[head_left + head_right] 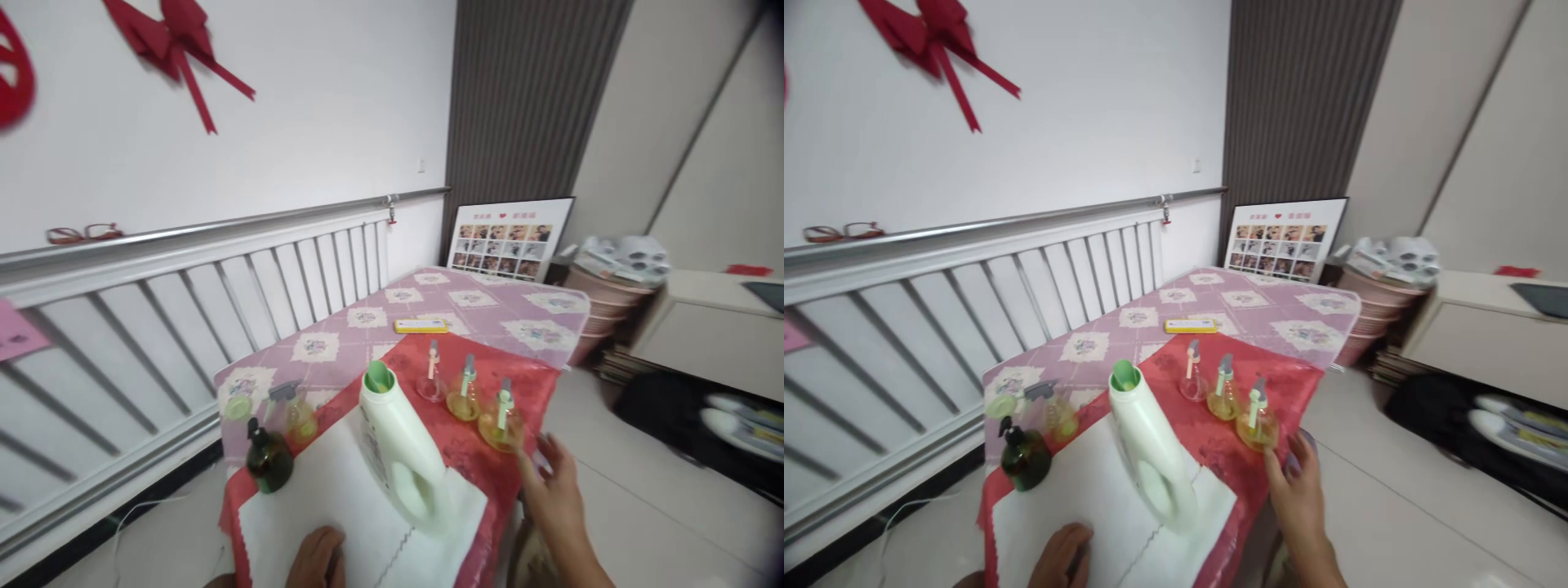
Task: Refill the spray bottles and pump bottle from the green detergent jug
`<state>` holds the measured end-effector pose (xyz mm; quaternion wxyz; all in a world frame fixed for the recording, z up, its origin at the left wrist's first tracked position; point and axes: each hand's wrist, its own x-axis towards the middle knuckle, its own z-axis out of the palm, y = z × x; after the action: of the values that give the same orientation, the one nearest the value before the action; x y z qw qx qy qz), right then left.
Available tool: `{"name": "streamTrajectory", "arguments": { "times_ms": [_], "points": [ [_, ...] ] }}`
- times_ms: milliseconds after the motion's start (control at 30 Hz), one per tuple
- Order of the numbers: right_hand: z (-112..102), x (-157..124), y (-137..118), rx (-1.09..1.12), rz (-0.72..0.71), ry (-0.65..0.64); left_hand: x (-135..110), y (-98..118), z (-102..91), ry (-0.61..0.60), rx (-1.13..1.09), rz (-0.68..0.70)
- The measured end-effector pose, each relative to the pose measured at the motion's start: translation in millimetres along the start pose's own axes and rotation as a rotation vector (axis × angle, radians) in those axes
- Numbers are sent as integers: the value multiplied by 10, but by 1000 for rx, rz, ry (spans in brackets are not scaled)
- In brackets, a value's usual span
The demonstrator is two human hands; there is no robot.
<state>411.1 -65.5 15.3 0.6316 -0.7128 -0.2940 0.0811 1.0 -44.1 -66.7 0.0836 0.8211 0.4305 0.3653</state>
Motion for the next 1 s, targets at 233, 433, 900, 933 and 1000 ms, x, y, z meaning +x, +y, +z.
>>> {"name": "streamTrajectory", "arguments": {
  "times_ms": [233, 433, 900, 933, 1000],
  "points": [
    [117, -857, -382, 182, 99, -256, 77, 153, -112, -75, -11, -92],
    [510, -965, -708, 143, -63, -438, 125, 226, -212, -165, -57, -195],
    [777, -1008, -799, -104, -104, -359, 205, 436, -317, -153, -121, -320],
    [782, -1002, -776, -115, -102, -361, 210, 439, -325, -159, -125, -319],
    [791, -993, -732, -132, -102, -357, 224, 454, -342, -164, -121, -332]
  ]
}}
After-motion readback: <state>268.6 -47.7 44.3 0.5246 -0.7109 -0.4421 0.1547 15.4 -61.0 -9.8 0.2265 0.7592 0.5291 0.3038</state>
